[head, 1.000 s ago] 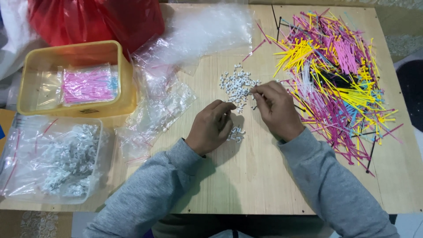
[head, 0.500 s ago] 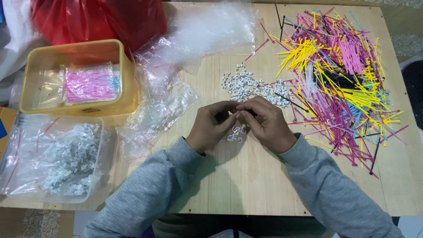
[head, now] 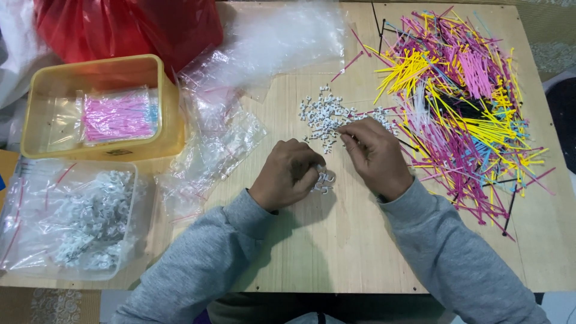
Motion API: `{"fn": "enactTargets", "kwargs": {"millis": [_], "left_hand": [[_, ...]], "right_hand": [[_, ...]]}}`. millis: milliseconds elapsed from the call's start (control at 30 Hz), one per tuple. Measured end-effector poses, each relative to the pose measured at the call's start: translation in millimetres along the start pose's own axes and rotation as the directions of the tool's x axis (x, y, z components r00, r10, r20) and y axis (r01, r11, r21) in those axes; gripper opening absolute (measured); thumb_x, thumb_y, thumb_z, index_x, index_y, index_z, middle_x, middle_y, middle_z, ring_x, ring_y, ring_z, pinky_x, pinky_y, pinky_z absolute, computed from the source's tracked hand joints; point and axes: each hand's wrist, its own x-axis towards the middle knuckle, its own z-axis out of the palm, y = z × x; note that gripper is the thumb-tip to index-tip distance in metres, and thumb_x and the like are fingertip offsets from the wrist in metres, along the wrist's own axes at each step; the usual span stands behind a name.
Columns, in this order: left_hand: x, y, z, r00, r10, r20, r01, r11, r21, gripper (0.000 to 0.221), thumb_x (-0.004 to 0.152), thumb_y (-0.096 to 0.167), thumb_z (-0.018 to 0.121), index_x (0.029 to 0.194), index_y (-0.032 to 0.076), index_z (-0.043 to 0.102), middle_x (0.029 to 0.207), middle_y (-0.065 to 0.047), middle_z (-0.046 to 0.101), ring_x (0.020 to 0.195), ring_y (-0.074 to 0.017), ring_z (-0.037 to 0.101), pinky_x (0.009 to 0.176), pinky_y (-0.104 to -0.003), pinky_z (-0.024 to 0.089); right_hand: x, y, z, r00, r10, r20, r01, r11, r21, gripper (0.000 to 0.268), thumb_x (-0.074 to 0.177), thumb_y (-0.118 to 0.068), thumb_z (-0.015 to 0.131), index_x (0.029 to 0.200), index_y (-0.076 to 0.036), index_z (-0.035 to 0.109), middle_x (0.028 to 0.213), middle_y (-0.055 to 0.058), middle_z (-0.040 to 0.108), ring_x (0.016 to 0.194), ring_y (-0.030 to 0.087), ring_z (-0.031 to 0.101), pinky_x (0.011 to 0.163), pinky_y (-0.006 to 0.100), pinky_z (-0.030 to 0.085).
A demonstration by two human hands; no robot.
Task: Picking up small white plastic components from a table and placing them into a small plastic bag.
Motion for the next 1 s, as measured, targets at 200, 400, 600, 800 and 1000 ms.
{"fn": "enactTargets", "kwargs": {"millis": [200, 400, 600, 800, 1000], "left_hand": [[0.5, -10.8, -4.9, 1.000, -0.013, -0.010, 0.015, 0.976, 0.217, 0.027, 0.086, 0.020, 0.057, 0.096, 0.007, 0.079, 0.075, -0.012, 0.070, 0.077, -0.0279, 0.065, 0.078, -0.040, 0.050], [22.5, -4.0, -10.8, 0.998, 0.049, -0.027, -0.029, 0.870, 0.492, 0.032, 0.087, 0.008, 0.069, 0.117, 0.016, 0.076, 0.093, -0.011, 0.067, 0.089, -0.0289, 0.062, 0.080, -0.044, 0.051], [30.8, -54.6, 7.5, 0.992, 0.103, -0.072, -0.046, 0.834, 0.549, 0.021, 0.082, 0.009, 0.076, 0.101, 0.017, 0.080, 0.085, -0.007, 0.064, 0.082, -0.0229, 0.061, 0.080, -0.040, 0.051], [34.6, -58.4, 9.4, 0.988, 0.118, -0.103, -0.046, 0.846, 0.532, 0.015, 0.081, 0.010, 0.082, 0.095, 0.015, 0.081, 0.083, -0.009, 0.065, 0.081, -0.0220, 0.062, 0.081, -0.040, 0.051], [35.8, -48.0, 5.3, 0.981, 0.130, -0.143, -0.038, 0.855, 0.517, 0.010, 0.083, 0.004, 0.081, 0.091, 0.009, 0.081, 0.080, -0.010, 0.068, 0.080, -0.0241, 0.066, 0.081, -0.040, 0.052]], "right_hand": [[2.2, -3.4, -1.4, 0.995, -0.001, 0.101, 0.017, 0.988, -0.157, 0.014, 0.103, -0.009, 0.067, 0.110, -0.001, 0.077, 0.100, 0.016, 0.064, 0.095, 0.031, 0.062, 0.080, 0.043, 0.051], [-1.5, 0.1, 13.8, 0.958, -0.015, 0.285, 0.116, 0.933, -0.340, 0.021, 0.098, -0.022, 0.069, 0.114, -0.009, 0.077, 0.109, 0.014, 0.062, 0.098, 0.030, 0.058, 0.081, 0.043, 0.048], [-3.7, 19.2, 17.5, 0.982, -0.018, 0.186, 0.094, 0.909, -0.407, 0.019, 0.098, -0.025, 0.069, 0.110, -0.011, 0.076, 0.110, 0.011, 0.060, 0.098, 0.030, 0.057, 0.081, 0.045, 0.047], [12.1, 20.6, 19.7, 0.997, -0.039, 0.069, 0.064, 0.907, -0.416, 0.022, 0.098, -0.022, 0.072, 0.114, -0.007, 0.075, 0.107, 0.012, 0.057, 0.098, 0.032, 0.057, 0.083, 0.046, 0.046], [18.1, 32.4, 28.0, 0.999, -0.045, 0.031, 0.054, 0.921, -0.386, 0.021, 0.099, -0.026, 0.072, 0.110, -0.008, 0.076, 0.105, 0.011, 0.058, 0.097, 0.032, 0.057, 0.082, 0.046, 0.044]]}}
